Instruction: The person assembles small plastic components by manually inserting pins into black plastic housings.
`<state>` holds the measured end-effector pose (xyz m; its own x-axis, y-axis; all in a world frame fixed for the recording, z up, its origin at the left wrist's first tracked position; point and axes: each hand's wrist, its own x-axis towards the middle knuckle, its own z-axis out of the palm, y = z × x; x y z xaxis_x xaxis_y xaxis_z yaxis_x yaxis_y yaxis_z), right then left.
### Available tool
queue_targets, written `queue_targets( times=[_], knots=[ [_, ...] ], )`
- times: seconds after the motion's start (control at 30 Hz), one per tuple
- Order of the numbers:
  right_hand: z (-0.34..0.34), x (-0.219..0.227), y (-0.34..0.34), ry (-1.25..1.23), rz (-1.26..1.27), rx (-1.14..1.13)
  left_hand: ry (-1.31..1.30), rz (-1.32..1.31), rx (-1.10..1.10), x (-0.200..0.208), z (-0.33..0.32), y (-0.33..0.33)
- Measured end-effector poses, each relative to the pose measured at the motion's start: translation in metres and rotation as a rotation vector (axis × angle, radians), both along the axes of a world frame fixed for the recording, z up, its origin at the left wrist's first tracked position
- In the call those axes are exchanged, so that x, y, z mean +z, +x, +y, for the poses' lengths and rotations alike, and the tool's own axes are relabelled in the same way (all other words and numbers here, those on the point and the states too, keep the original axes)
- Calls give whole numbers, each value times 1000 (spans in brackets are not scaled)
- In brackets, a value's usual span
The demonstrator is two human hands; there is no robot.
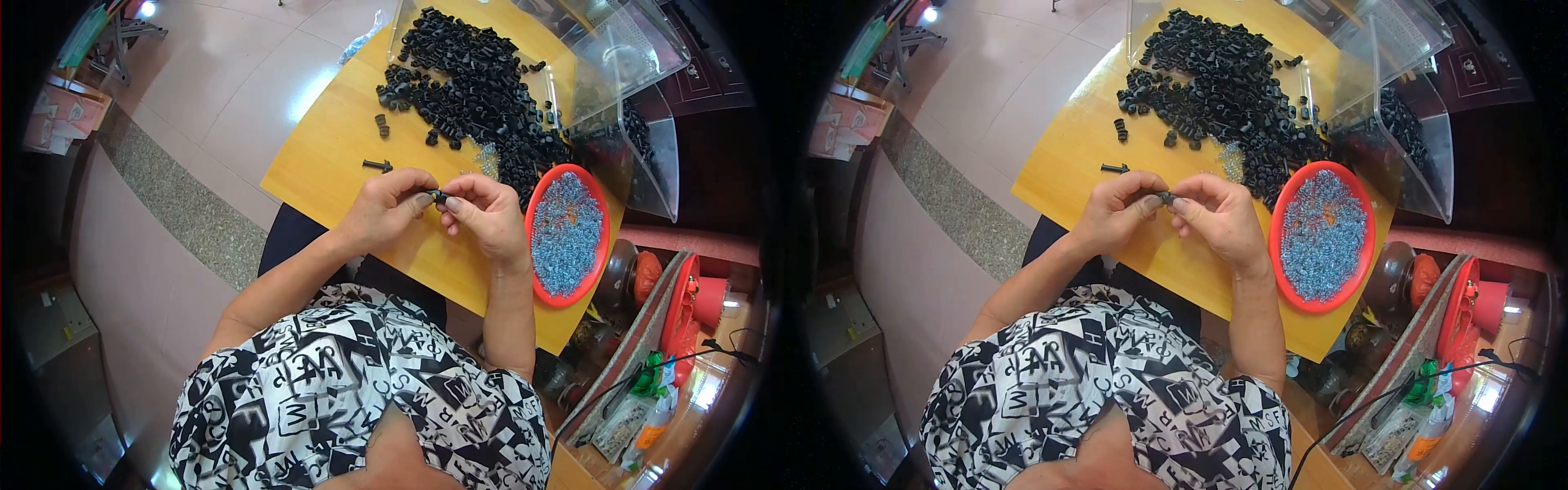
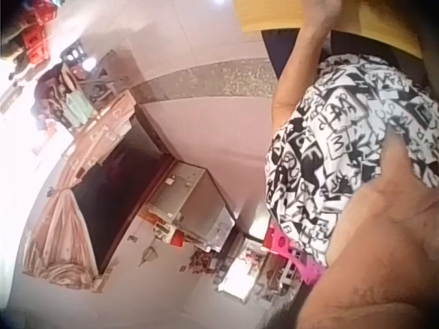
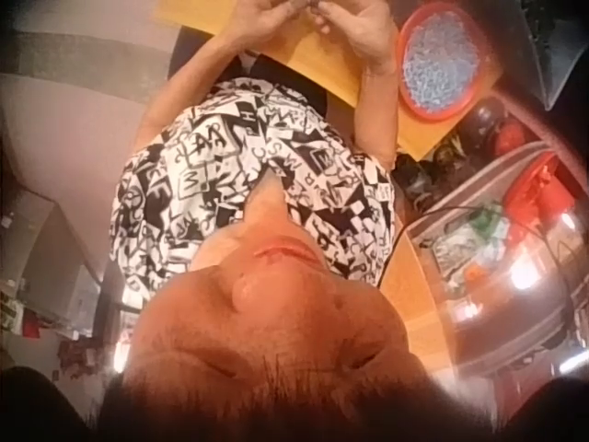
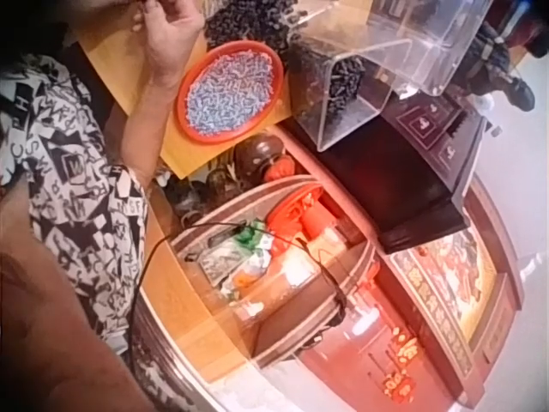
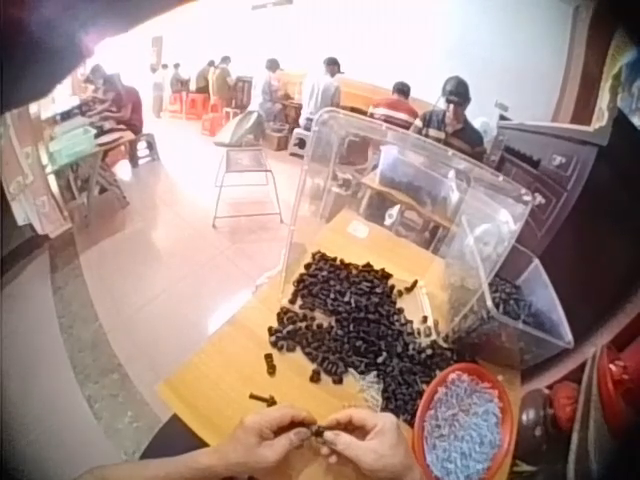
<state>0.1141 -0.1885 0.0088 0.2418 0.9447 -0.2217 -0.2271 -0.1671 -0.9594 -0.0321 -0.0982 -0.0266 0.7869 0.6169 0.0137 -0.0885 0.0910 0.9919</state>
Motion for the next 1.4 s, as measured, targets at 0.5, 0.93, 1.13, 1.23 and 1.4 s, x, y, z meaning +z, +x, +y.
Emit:
queue_targets(
  times=[0.5, 0.93, 1.13, 1.23, 1.4],
  knots=[
    [-2, 2, -3, -53, -187, -25, 236, 4, -4, 0, 0, -1],
    [-6, -11, 10, -13, -25, 169, 316, -1, -75, 6, 4, -4],
    [-3, -18, 9, 0, 96, 154, 309, -29, -65, 6, 4, -5],
    [1, -16, 9, -18, 116, 163, 349, -77, -50, 1, 4, -3],
    [3, -15, 9, -25, 40, 189, 401, -136, -38, -1, 2, 2]
  ],
)
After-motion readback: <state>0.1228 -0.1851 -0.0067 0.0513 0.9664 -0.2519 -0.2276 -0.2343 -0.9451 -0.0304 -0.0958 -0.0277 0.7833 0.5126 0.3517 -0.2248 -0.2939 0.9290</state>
